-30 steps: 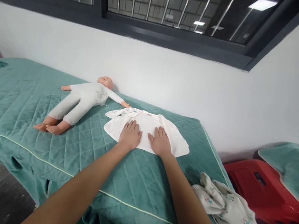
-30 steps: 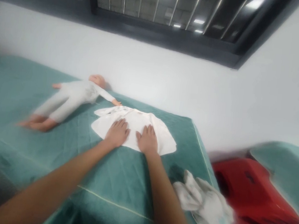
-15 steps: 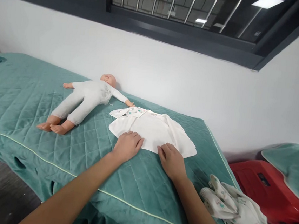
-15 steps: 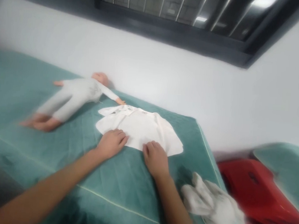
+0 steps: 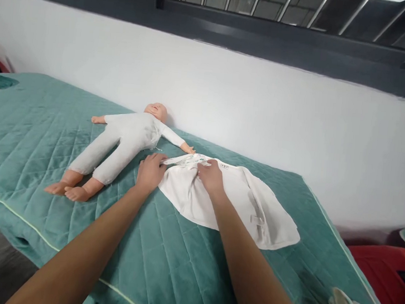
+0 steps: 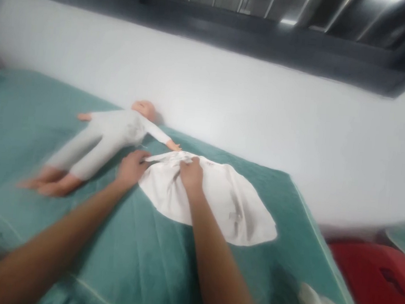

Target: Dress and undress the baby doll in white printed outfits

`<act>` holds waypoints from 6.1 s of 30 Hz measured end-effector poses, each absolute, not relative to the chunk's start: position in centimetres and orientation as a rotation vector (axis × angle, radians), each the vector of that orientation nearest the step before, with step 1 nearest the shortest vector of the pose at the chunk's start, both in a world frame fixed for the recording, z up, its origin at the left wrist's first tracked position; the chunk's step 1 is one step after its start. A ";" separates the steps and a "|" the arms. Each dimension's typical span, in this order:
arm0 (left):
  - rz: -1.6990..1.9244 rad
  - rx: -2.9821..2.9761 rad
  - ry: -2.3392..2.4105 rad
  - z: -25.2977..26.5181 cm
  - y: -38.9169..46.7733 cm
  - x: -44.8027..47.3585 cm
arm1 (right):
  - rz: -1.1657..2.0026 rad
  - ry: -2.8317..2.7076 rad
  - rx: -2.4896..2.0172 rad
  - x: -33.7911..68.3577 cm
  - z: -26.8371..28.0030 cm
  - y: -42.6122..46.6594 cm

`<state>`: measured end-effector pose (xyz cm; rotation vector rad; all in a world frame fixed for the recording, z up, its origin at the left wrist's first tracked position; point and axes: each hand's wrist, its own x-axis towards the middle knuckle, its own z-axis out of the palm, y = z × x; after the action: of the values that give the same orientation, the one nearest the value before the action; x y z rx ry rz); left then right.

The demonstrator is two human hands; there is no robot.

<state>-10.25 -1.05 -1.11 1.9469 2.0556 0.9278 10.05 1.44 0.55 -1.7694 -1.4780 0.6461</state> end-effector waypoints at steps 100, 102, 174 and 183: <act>1.032 0.633 0.659 2.2 -4.6 10.7 | 0.525 -1.649 -1.986 31.1 5.8 -6.7; 1.059 0.648 0.610 1.8 -4.6 10.5 | 0.335 -1.595 -2.280 32.6 4.7 -6.3; 0.956 0.849 0.652 1.7 -5.2 8.5 | 0.510 -1.372 -1.624 29.1 2.7 -4.1; 0.851 0.794 0.420 2.3 -5.6 8.6 | 0.628 -1.570 -1.667 24.9 2.4 -4.4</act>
<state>8.65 -5.62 2.29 0.7941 0.4201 0.8508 24.88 -4.41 2.40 -1.6673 -1.5703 0.6275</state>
